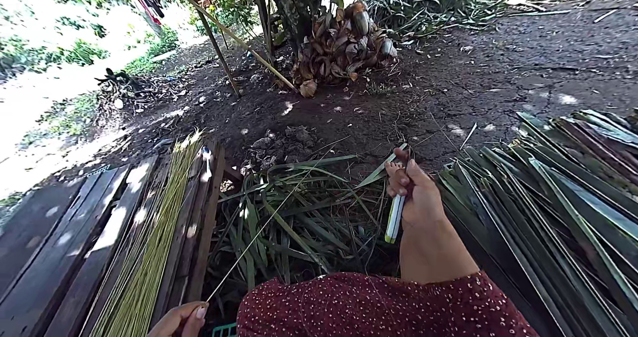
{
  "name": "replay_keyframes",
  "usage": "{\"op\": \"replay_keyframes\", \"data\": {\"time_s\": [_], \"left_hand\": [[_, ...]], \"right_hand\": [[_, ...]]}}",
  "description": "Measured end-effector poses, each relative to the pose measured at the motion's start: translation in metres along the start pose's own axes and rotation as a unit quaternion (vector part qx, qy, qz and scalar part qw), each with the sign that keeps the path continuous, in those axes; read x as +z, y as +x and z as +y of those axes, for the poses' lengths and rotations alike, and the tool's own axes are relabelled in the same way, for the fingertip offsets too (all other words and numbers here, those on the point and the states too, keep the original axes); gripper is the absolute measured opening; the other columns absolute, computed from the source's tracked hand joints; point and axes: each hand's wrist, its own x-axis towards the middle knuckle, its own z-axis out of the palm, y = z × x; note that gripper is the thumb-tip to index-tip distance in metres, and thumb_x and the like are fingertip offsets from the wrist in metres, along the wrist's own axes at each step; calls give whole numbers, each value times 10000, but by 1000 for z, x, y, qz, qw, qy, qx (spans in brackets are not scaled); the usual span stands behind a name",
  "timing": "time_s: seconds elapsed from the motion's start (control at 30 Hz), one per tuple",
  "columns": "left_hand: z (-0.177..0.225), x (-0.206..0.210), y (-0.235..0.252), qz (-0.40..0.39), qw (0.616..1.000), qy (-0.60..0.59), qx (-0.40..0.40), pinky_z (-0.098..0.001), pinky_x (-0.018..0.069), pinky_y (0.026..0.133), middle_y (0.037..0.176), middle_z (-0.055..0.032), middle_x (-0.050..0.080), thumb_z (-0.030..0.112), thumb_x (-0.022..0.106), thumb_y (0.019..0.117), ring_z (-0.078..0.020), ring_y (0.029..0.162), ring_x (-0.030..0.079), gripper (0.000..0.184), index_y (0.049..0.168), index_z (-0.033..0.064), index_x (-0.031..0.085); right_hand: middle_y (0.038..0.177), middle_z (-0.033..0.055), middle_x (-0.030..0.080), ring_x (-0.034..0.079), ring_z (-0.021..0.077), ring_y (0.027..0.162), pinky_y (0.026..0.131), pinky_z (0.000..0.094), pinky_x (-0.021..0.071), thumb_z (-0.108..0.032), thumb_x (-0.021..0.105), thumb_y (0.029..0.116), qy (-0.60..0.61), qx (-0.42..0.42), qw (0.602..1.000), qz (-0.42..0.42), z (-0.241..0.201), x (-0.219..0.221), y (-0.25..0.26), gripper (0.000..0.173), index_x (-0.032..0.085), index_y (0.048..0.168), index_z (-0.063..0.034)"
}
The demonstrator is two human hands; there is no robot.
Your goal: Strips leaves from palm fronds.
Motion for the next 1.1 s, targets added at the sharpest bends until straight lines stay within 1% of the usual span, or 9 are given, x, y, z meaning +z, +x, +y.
{"op": "replay_keyframes", "data": {"time_s": [0.1, 0.17, 0.3, 0.5, 0.63, 0.7, 0.77, 0.93, 1.1], "left_hand": [[35, 24, 19, -25, 997, 19, 69, -310, 567, 787, 903, -179, 736, 131, 584, 1001, -161, 814, 699, 255, 983, -72, 738], [54, 48, 29, -44, 992, 33, 115, -389, 581, 776, 910, -160, 742, 148, 584, 992, -232, 831, 719, 246, 980, -26, 757], [50, 75, 38, -17, 979, 77, 186, -369, 586, 775, 926, -114, 748, 195, 521, 1011, -238, 861, 728, 295, 994, 35, 768], [6, 81, 50, -7, 969, 160, 188, -490, 599, 737, 975, -133, 755, 214, 545, 973, -330, 906, 745, 280, 948, 36, 761], [23, 92, 67, 154, 975, 13, 162, -227, 565, 779, 937, -139, 731, 192, 591, 1000, -123, 838, 700, 277, 966, -47, 727], [41, 94, 73, 233, 949, -169, 126, -150, 589, 772, 947, 14, 706, 128, 630, 987, 15, 835, 688, 172, 1011, -38, 670], [65, 94, 73, 266, 905, -318, 94, -202, 627, 769, 943, 130, 730, 35, 609, 977, -9, 842, 723, 99, 1045, 103, 630], [105, 110, 49, 255, 849, -456, 82, -215, 632, 765, 960, 90, 758, 189, 689, 972, -59, 877, 743, 67, 1023, 232, 679], [114, 121, 34, 255, 828, -493, 82, -194, 621, 763, 984, 82, 749, 246, 680, 975, -52, 880, 738, 60, 1034, 247, 670]], "right_hand": [[605, -131, 491, 485, -8, 499, 525, 174, 464, -184, 352, 1023, -63, 118, 966, -220, 15, 22, -54, 501, 378, 1502, -41], [640, -151, 516, 493, -30, 530, 528, 157, 449, -142, 406, 1019, -51, 157, 934, -318, 35, 37, -82, 474, 425, 1479, -30], [671, -153, 591, 546, -46, 578, 563, 139, 479, -163, 435, 1064, -10, 21, 967, -255, 32, 50, -93, 264, 692, 1023, -118], [663, -117, 588, 579, -5, 585, 614, 167, 527, -408, 512, 1057, 4, -205, 959, -194, -41, 50, -62, 264, 680, 1098, -210], [727, -125, 594, 561, -27, 627, 634, 149, 504, -378, 497, 1062, -3, -49, 942, -332, -31, 56, -79, 484, 448, 1498, -175], [727, -146, 584, 538, -42, 615, 595, 141, 477, -257, 468, 1062, 3, 67, 920, -387, -9, 56, -94, 447, 485, 1471, -76], [720, -148, 583, 532, -46, 597, 564, 133, 465, -168, 422, 1053, 8, 169, 898, -405, 13, 57, -107, 426, 495, 1449, -28], [699, -144, 571, 526, -38, 578, 555, 135, 457, -148, 432, 1045, 78, 208, 906, -360, 38, 66, -123, 459, 435, 1482, -8], [681, -142, 574, 513, -51, 560, 539, 123, 441, -185, 480, 1063, 129, 168, 923, -321, 40, 70, -126, 364, 571, 1369, -10]]}}
